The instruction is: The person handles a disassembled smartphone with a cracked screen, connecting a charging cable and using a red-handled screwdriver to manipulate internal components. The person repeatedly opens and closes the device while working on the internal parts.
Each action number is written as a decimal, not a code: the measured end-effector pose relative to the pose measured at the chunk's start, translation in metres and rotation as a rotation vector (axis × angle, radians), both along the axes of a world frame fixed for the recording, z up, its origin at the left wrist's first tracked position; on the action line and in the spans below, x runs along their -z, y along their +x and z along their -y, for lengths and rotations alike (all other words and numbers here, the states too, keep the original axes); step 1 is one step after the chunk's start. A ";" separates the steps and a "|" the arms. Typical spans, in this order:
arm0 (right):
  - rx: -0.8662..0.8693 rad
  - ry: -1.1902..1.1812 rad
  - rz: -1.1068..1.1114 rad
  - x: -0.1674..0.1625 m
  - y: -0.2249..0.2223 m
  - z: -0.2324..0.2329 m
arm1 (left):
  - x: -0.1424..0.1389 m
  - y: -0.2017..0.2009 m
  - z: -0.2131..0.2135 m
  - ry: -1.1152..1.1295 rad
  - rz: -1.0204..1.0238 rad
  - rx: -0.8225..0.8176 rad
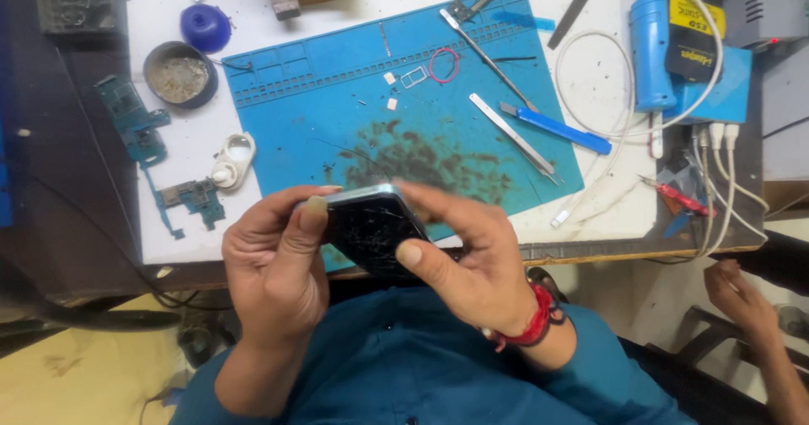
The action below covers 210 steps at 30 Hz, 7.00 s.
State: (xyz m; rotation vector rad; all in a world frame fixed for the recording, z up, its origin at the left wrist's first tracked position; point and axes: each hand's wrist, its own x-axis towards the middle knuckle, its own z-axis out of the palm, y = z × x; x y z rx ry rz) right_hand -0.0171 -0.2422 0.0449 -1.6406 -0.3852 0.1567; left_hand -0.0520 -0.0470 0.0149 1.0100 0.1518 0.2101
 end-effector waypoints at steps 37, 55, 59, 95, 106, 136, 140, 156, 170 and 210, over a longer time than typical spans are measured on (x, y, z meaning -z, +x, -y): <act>0.135 -0.253 0.560 -0.014 -0.011 -0.009 | 0.006 -0.006 0.002 0.176 0.196 0.244; 0.122 -0.329 0.512 0.001 -0.011 0.009 | -0.004 0.006 -0.024 0.303 0.117 0.320; 0.048 -0.315 0.536 0.000 -0.006 0.010 | -0.001 0.005 -0.031 0.279 0.150 0.356; 0.155 -0.101 0.000 0.034 -0.021 0.011 | 0.052 0.000 -0.026 -0.331 0.057 0.016; 0.056 -0.390 0.529 -0.033 0.009 0.024 | -0.023 0.015 -0.016 0.800 0.309 -0.007; 0.006 -0.196 0.334 0.021 -0.001 0.004 | -0.014 -0.011 -0.008 -0.008 0.110 0.143; -0.049 -0.039 0.195 0.018 -0.003 0.004 | -0.011 -0.008 -0.006 -0.025 -0.062 0.213; 0.599 -1.030 -0.251 0.040 -0.005 0.135 | -0.039 0.025 0.003 1.372 0.568 0.105; 0.195 0.410 -0.480 0.044 -0.025 0.092 | -0.023 0.030 0.037 1.519 0.590 0.030; 0.104 0.004 0.129 0.049 -0.008 0.029 | -0.001 0.033 0.022 -0.075 0.029 0.063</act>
